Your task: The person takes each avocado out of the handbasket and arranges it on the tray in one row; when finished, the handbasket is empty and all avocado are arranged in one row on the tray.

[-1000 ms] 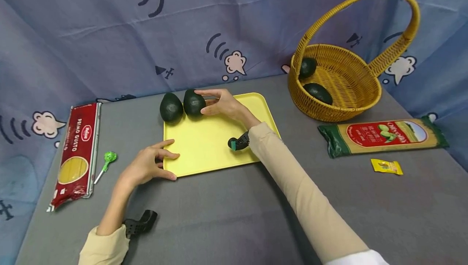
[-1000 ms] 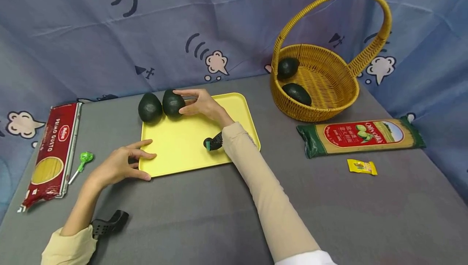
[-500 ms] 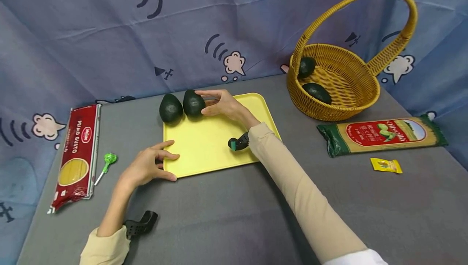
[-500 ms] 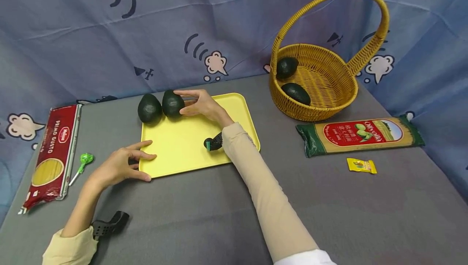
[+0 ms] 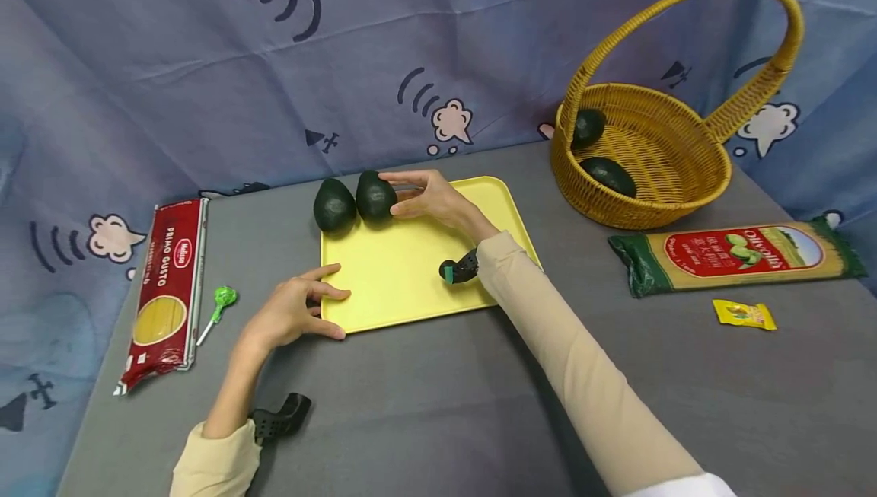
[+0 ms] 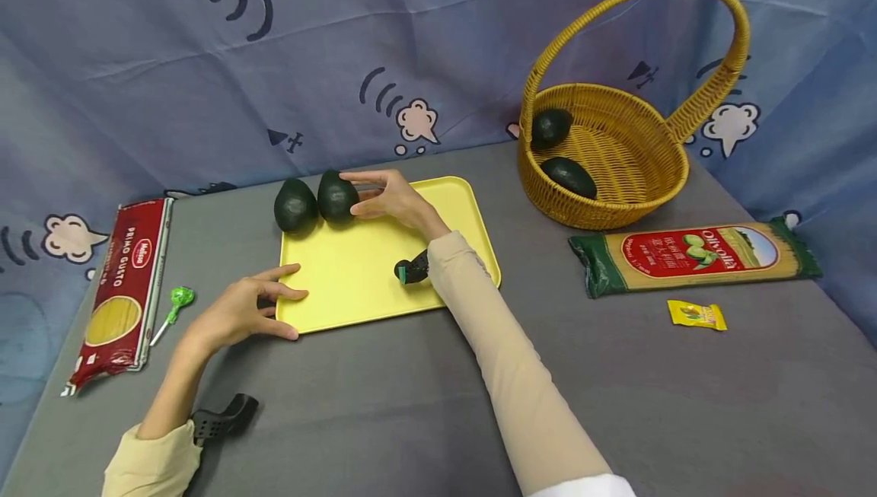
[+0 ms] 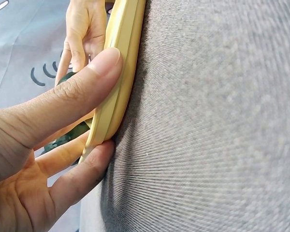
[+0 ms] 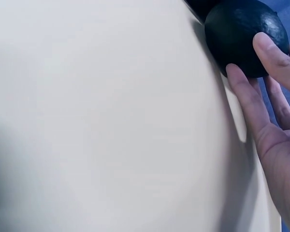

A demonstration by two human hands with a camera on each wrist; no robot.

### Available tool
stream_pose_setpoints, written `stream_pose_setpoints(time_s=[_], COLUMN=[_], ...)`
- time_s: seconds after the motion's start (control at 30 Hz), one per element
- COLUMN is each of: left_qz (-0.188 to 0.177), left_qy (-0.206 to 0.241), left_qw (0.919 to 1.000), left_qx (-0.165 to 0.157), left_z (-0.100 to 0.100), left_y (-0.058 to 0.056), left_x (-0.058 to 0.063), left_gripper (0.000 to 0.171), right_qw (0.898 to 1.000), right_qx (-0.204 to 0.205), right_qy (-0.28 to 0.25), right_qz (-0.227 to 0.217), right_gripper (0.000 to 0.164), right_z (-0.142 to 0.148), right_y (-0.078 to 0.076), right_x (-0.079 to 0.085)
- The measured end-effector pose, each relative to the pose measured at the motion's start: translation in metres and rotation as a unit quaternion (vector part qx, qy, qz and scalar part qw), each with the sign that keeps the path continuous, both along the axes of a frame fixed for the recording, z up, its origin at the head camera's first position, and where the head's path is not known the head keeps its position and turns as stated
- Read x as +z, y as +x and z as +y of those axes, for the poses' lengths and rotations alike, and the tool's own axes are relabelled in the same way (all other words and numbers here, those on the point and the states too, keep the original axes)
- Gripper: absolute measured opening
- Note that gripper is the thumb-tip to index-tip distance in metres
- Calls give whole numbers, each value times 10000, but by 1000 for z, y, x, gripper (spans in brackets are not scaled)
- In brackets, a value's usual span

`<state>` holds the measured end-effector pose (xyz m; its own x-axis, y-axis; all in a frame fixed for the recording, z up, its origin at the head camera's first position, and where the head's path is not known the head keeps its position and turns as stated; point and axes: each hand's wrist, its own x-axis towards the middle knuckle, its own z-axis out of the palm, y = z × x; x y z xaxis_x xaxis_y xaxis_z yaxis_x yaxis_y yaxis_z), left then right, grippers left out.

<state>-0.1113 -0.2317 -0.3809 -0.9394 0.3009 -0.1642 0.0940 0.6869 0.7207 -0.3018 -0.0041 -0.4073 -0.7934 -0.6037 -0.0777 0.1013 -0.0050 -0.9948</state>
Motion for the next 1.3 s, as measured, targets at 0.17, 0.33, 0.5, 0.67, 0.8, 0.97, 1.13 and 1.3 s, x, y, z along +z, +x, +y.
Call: stream_pose_setpoints(time_s=[0.17, 0.33, 0.5, 0.67, 0.8, 0.97, 1.13, 1.3], left_qz=[41, 44, -7, -31, -34, -52, 12, 34], left_qy=[-36, -42, 32, 95, 132, 159, 123, 116], left_qw=[10000, 10000, 10000, 9999, 9999, 9999, 9999, 9999], left_qx=[-9, -42, -47, -34, -38, -43, -60, -123], left_z=[1, 1, 3, 2, 1, 1, 1, 1], left_y=[0, -1, -2, 1, 3, 7, 7, 6], left_x=[-1, -1, 0, 0, 1, 3, 5, 3], left_gripper=[53, 53, 53, 54, 54, 55, 55, 55], right_qw=[10000, 9999, 10000, 9991, 9943, 9893, 9892, 9812], right_qx=[62, 98, -12, -283, -474, -723, -1327, -1839], right_qy=[27, -59, -55, 236, 722, 823, -122, -584], right_qz=[-41, -80, -50, 210, 617, 960, 604, 98], right_gripper=[63, 64, 61, 56, 54, 54, 50, 45], right_z=[3, 8, 29, 65, 106, 170, 233, 269], right_y=[0, -1, 1, 19, 39, 60, 68, 61], right_x=[1, 5, 14, 34, 54, 75, 90, 92])
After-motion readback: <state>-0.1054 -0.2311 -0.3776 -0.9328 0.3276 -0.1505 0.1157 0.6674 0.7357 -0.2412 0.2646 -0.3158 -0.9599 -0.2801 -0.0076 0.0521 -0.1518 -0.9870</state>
